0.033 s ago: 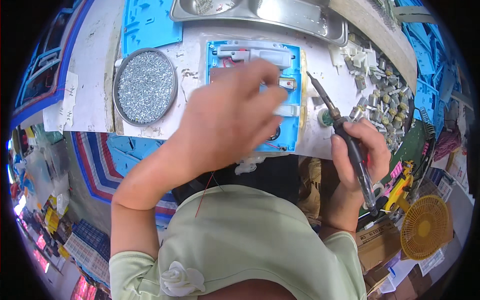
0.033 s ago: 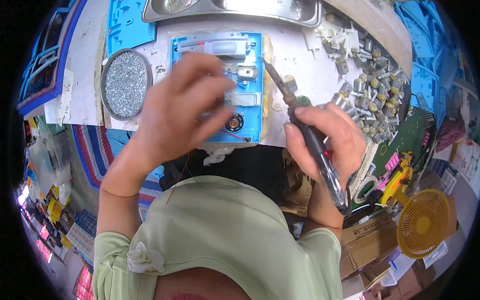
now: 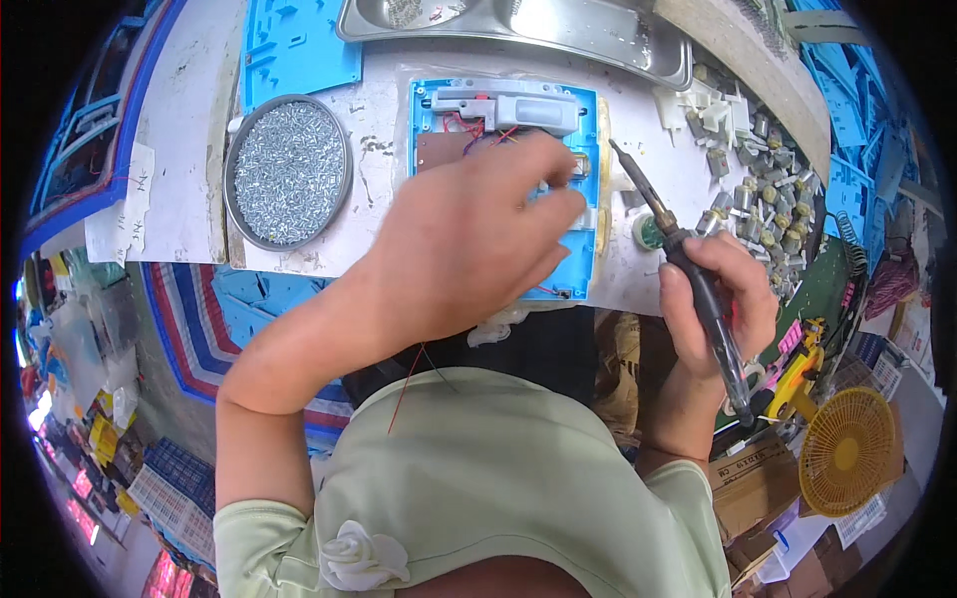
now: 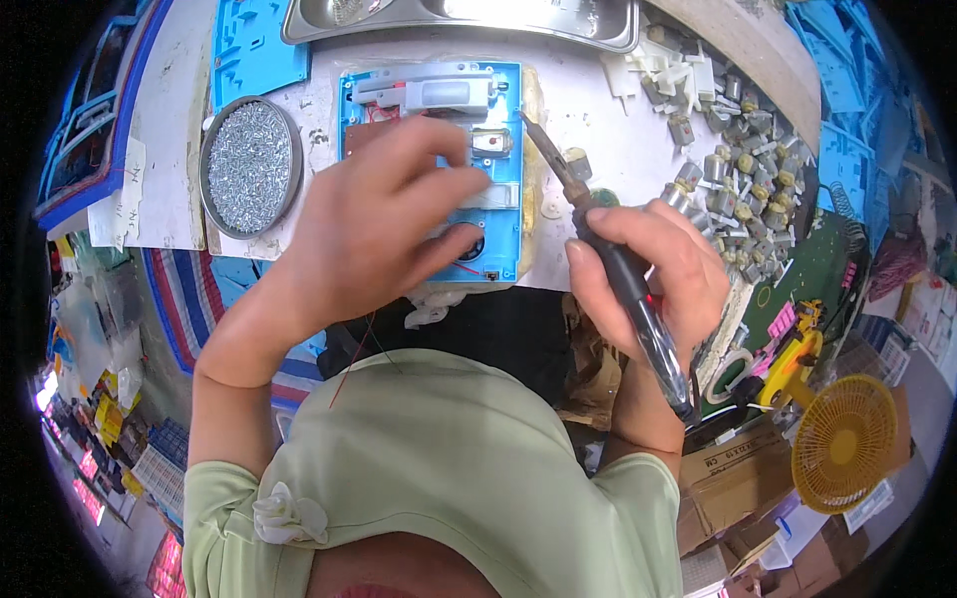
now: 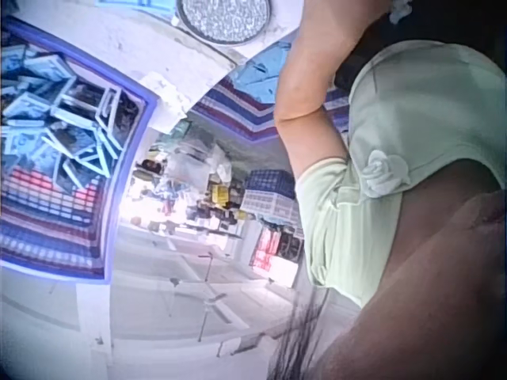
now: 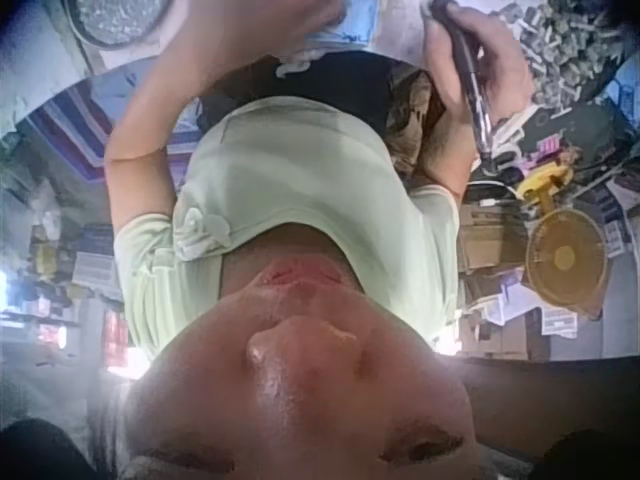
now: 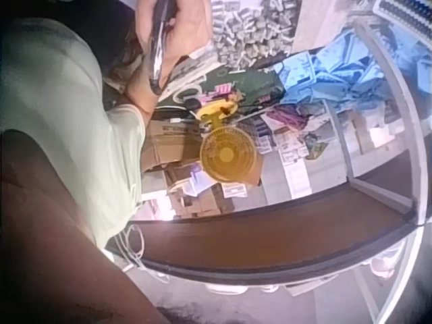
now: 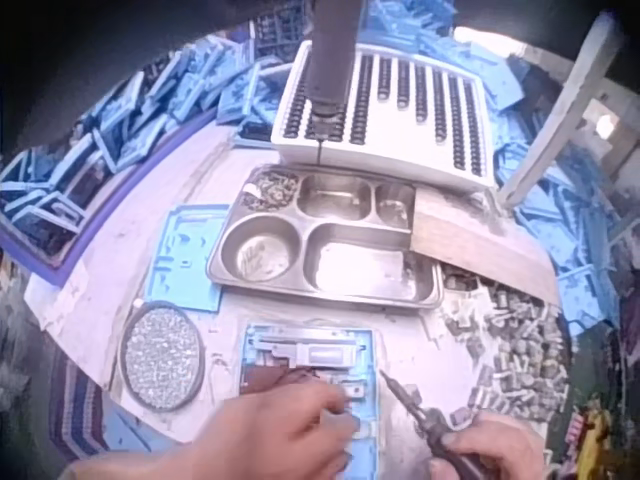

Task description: Assemble internal components of a blue electronic device using a soldering iron and an electric screwdriver.

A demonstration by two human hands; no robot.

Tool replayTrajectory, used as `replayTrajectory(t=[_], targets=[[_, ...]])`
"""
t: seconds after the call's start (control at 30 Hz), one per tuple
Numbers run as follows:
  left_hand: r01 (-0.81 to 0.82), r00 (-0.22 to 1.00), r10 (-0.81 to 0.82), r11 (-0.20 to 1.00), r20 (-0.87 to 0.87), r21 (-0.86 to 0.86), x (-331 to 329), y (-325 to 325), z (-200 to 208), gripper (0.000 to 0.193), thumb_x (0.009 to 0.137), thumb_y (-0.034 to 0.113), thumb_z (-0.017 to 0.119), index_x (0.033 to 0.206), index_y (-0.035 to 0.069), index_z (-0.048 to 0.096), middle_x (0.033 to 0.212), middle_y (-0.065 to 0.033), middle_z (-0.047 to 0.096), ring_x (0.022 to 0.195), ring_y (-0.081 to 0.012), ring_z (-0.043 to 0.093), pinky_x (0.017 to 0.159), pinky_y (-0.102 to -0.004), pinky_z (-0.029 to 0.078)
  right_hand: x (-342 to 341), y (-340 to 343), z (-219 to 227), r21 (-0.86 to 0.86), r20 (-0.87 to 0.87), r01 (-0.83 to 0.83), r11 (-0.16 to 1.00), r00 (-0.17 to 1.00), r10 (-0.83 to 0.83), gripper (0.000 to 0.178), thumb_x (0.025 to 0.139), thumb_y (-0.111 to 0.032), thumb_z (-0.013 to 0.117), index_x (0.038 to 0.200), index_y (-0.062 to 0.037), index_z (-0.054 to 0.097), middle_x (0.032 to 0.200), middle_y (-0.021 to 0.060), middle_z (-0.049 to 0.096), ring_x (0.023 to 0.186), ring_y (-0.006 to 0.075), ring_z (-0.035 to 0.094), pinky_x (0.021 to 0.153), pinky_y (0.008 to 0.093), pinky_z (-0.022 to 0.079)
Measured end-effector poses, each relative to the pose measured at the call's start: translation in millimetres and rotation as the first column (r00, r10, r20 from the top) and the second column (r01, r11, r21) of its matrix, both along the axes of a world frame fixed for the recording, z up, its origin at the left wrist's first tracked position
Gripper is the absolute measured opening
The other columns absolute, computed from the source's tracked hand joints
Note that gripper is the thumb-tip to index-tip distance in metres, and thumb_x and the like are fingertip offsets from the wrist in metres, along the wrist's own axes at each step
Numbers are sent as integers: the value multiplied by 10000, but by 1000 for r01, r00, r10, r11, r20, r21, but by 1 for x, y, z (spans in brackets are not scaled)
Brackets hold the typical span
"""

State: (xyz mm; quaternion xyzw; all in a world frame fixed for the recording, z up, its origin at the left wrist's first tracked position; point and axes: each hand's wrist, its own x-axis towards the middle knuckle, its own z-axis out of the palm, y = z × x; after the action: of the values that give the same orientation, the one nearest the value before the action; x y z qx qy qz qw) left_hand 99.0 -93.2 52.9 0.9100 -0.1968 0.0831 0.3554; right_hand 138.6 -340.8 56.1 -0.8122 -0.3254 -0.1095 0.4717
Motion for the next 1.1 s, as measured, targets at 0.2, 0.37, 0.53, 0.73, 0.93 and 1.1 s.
replayTrajectory(t=[0.2, 0.37, 0.53, 0.73, 0.93, 1.1], targets=[[67, 990, -79, 992, -117, -104, 9, 3, -18, 123, 845, -2, 698, 958, 32, 663, 900, -104, 647, 795, -284, 656, 688, -376, 540, -7, -6, -12, 75, -80, 73, 995, 995, -67, 414, 772, 15, 833, 1142, 5, 649, 907, 116, 691, 722, 161, 623, 656, 274, 497], [-142, 905, -25, 923, -425, -357, 11, 7, -12, 92, 895, 29, 732, 964, -25, 702, 830, -84, 697, 742, -136, 661, 679, -274, 529, -11, 37, -23, 171, -336, 68, 983, 942, -7, 533, 798, 61, 798, 1289, 12, 596, 1119, 125, 687, 971, 170, 683, 895, 297, 536], [-223, 850, 10, 913, -526, -342, 9, 9, -6, 112, 905, 45, 743, 976, -39, 718, 854, -64, 719, 765, -83, 648, 681, -250, 528, 0, 63, -38, 224, -276, 54, 973, 961, 10, 521, 801, 86, 756, 1293, -34, 630, 1044, 99, 690, 845, 160, 683, 775, 284, 541], [-72, 944, -43, 941, -328, -330, 9, 11, -16, 94, 876, -6, 716, 967, -15, 696, 849, -88, 680, 774, -197, 660, 701, -304, 529, -6, 48, -33, 175, -167, 49, 983, 986, -19, 493, 790, 33, 796, 1257, 5, 638, 996, 98, 671, 868, 182, 660, 786, 299, 528], [141, 976, -163, 978, -141, -155, 2, 18, -18, 130, 801, -9, 720, 900, 45, 655, 1055, -96, 612, 899, -285, 630, 782, -358, 502, 3, -25, -11, 417, -280, -166, 893, 912, 301, 254, 798, -75, 732, 1017, 46, 685, 816, 90, 630, 697, 179, 507, 670, 332, 404], [185, 977, -192, 980, -93, -79, 8, 20, -19, 144, 770, 33, 741, 861, 71, 637, 1106, -70, 605, 878, -253, 626, 823, -383, 475, 12, -20, -10, 302, -303, -308, 902, 866, 397, 240, 706, -91, 713, 916, 25, 702, 698, 77, 610, 602, 204, 465, 614, 350, 365]])
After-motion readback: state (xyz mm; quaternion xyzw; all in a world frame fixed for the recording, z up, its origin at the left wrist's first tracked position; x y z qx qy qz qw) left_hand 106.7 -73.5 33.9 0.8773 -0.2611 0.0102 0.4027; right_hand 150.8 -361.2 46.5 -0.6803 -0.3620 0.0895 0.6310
